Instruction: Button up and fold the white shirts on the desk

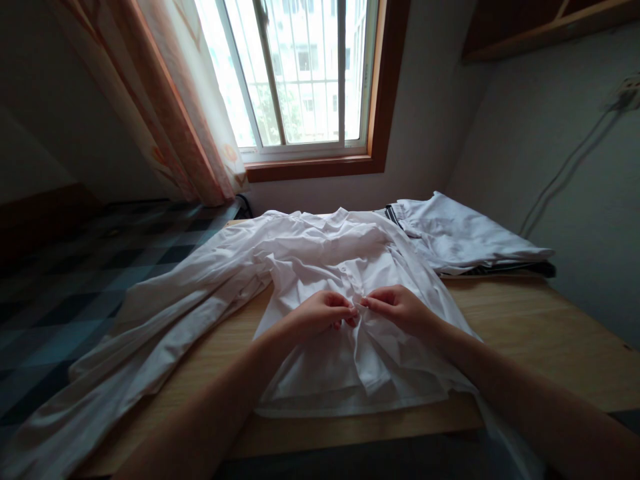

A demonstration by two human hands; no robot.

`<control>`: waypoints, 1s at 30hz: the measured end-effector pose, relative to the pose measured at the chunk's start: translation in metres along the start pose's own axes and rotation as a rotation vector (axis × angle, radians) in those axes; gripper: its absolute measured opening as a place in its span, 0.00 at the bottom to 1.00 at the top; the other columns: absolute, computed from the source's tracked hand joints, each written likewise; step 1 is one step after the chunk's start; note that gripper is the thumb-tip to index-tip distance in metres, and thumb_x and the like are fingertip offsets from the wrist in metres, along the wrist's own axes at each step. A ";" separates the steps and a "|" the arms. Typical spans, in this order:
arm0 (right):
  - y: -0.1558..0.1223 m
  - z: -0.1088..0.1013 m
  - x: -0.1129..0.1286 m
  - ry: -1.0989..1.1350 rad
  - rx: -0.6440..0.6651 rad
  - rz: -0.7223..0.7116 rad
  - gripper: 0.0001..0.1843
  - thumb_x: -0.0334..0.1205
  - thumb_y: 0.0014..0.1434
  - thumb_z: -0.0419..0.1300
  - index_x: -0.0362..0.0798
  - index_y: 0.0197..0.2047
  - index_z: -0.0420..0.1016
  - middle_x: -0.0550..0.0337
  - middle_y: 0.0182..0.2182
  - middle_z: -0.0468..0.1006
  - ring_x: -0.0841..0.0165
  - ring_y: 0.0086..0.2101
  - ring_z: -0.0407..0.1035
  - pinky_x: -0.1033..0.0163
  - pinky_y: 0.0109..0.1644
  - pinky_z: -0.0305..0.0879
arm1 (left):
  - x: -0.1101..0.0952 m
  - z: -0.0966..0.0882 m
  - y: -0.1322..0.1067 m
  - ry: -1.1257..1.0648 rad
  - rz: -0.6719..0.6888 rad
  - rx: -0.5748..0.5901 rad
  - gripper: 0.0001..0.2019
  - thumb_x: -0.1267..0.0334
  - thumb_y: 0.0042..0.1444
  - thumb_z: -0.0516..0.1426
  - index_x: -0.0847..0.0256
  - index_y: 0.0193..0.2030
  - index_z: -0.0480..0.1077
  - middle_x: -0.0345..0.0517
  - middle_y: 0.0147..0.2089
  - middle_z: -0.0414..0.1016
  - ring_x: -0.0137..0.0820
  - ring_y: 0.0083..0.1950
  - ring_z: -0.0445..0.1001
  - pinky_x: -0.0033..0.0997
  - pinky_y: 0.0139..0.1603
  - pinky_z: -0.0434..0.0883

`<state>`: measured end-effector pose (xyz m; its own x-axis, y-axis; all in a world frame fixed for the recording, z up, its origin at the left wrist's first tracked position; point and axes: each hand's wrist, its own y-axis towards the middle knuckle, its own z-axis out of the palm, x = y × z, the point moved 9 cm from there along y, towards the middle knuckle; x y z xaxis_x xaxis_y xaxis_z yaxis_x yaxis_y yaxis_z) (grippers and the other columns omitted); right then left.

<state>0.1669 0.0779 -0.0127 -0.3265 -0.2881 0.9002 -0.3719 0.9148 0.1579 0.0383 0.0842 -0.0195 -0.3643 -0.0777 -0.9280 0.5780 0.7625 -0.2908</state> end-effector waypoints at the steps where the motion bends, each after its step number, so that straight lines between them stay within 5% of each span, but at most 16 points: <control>1: 0.001 0.000 -0.004 0.028 0.009 0.025 0.24 0.55 0.62 0.59 0.45 0.25 0.77 0.63 0.19 0.71 0.73 0.23 0.61 0.67 0.26 0.53 | 0.000 0.000 0.000 0.001 -0.002 -0.003 0.16 0.50 0.47 0.63 0.64 0.28 0.78 0.42 0.27 0.76 0.24 0.25 0.62 0.25 0.27 0.58; 5: 0.003 0.006 -0.017 0.118 0.052 0.098 0.19 0.53 0.58 0.62 0.44 0.29 0.80 0.60 0.22 0.75 0.72 0.23 0.64 0.68 0.26 0.56 | 0.004 -0.001 0.002 -0.002 -0.022 -0.022 0.17 0.49 0.45 0.65 0.64 0.27 0.77 0.41 0.24 0.73 0.23 0.24 0.61 0.25 0.25 0.55; 13: 0.003 0.002 -0.008 0.064 -0.033 -0.037 0.11 0.42 0.55 0.63 0.47 0.36 0.84 0.57 0.32 0.83 0.66 0.32 0.74 0.66 0.34 0.67 | 0.002 -0.001 0.001 0.020 -0.005 -0.026 0.15 0.52 0.47 0.64 0.65 0.29 0.79 0.39 0.22 0.71 0.23 0.23 0.59 0.25 0.25 0.54; 24: 0.001 0.000 -0.013 0.044 -0.078 -0.021 0.12 0.44 0.57 0.63 0.47 0.37 0.84 0.56 0.31 0.83 0.65 0.32 0.76 0.64 0.35 0.69 | 0.000 -0.002 0.001 0.041 0.002 -0.049 0.14 0.52 0.47 0.62 0.64 0.28 0.78 0.38 0.22 0.69 0.23 0.23 0.59 0.25 0.26 0.54; 30: -0.003 -0.002 0.016 -0.078 -0.100 -0.181 0.07 0.42 0.58 0.64 0.50 0.37 0.83 0.56 0.35 0.83 0.64 0.36 0.76 0.61 0.43 0.70 | 0.007 -0.001 0.004 0.029 -0.013 -0.042 0.14 0.52 0.46 0.64 0.63 0.26 0.74 0.36 0.21 0.67 0.23 0.22 0.60 0.25 0.24 0.55</control>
<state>0.1644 0.0710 0.0014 -0.3298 -0.4671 0.8204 -0.3433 0.8689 0.3567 0.0379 0.0874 -0.0270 -0.3929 -0.0693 -0.9170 0.5419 0.7881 -0.2918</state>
